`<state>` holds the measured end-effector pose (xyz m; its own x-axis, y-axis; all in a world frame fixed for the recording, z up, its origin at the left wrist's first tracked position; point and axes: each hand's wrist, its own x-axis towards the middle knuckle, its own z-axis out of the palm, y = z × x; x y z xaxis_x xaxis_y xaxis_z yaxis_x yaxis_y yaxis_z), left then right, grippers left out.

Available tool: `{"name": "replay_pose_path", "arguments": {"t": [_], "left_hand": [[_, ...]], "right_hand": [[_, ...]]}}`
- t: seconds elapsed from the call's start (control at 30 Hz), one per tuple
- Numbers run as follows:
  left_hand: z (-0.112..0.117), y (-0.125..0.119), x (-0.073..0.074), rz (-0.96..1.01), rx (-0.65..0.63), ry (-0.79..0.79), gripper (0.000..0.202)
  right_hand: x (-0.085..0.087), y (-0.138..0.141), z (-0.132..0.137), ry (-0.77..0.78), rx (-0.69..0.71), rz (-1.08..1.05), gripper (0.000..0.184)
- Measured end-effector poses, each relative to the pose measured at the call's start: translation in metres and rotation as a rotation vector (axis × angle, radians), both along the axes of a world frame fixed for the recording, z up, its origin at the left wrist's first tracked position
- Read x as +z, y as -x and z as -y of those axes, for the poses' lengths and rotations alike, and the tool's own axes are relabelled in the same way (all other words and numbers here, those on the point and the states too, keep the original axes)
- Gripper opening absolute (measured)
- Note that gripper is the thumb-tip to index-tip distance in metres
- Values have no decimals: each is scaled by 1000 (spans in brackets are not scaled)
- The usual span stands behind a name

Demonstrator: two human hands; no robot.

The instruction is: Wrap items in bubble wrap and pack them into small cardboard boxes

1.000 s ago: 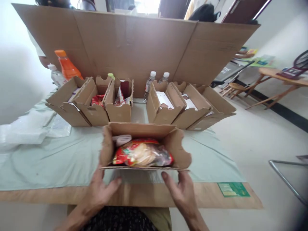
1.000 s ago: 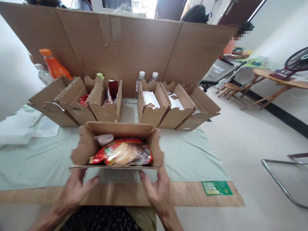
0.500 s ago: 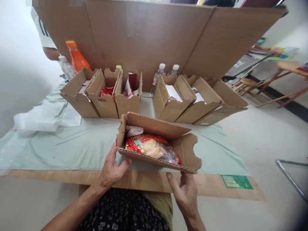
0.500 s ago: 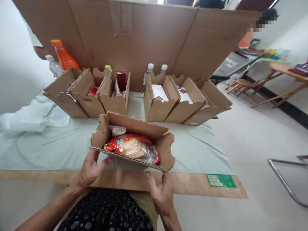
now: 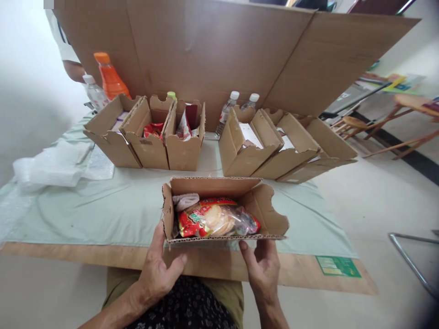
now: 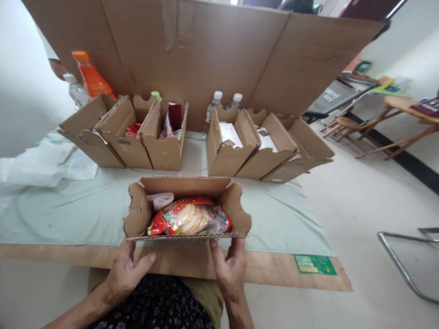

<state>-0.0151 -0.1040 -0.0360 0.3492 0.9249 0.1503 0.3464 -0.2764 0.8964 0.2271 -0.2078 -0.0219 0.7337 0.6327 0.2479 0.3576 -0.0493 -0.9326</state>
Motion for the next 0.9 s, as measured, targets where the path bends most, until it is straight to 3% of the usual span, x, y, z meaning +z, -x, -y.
{"name": "replay_pose_path", "arguments": {"t": [0.17,0.33,0.6,0.9], "left_hand": [[11,6,12,39,-170,-220,75],[14,-3,23,19,-229,-257,73],[10,-21,19,49,-308,-264,70],[13,-32,3,65,-373,-219,76]], "right_hand": [[10,-31,-44,-89,69,-19,59],[11,-47,-79,-113,104,-49,71],[11,-55,-135,-164,183,-82,76],[6,-45,-163,-140,187,77,67]]}}
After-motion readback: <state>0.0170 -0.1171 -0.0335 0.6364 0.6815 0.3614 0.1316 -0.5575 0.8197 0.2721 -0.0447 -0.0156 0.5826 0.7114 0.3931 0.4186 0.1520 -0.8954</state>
